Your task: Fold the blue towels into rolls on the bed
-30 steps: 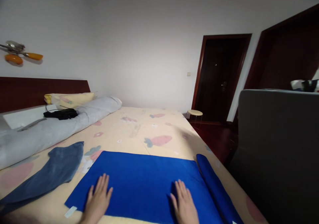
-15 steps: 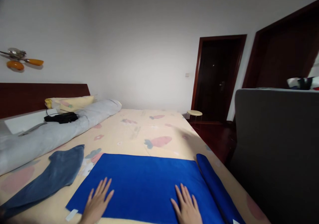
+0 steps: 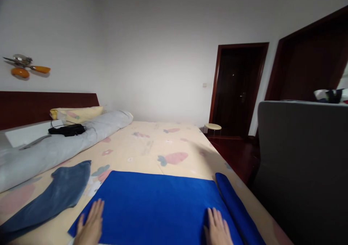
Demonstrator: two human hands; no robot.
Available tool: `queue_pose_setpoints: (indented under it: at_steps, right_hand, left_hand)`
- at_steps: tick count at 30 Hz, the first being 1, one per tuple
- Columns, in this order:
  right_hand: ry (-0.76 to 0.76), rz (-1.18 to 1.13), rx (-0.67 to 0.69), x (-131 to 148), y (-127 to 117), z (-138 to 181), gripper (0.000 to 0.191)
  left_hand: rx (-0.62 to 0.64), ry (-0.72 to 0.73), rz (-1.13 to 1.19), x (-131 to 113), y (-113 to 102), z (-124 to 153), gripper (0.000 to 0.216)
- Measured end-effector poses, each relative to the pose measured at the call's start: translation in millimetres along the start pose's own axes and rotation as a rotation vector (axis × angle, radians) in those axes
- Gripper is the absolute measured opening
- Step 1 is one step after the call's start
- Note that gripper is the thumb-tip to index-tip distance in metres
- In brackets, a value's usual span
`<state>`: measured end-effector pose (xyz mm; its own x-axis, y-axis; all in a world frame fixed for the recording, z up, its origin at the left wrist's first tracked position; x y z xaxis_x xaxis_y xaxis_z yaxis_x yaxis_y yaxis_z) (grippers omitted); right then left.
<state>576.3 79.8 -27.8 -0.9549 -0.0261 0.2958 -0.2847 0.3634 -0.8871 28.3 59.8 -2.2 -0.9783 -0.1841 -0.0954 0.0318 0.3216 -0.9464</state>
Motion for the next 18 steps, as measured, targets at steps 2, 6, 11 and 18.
queue_pose_setpoints:
  at_steps: [2,6,11,18]
  right_hand:
    - [-0.091,-0.151,0.090,72,11,-22,0.062]
    - [-0.341,-0.397,0.411,217,38,-53,0.063]
    - [-0.351,-0.363,0.438,219,42,-91,0.064]
    - [0.085,-0.010,0.183,19,17,-126,0.067]
  left_hand:
    - [0.047,0.150,-0.012,-77,-1,-11,0.059]
    - [0.218,0.503,0.121,-219,2,-32,0.059]
    - [0.300,0.446,0.040,-219,17,-85,0.057]
    - [0.268,0.024,-0.119,-22,27,-149,0.061]
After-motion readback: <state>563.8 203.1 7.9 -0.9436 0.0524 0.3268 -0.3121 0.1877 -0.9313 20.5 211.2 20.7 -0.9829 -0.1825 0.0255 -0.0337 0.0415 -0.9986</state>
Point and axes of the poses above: each hand's wrist, its own z-axis away from the middle knuckle, its own y-axis out of the palm, x = y × z, the point moved 9 cm from there along -z, towards the middle knuckle, and after that the axes turned 7 degrees about -z, right-handed, at the moved point
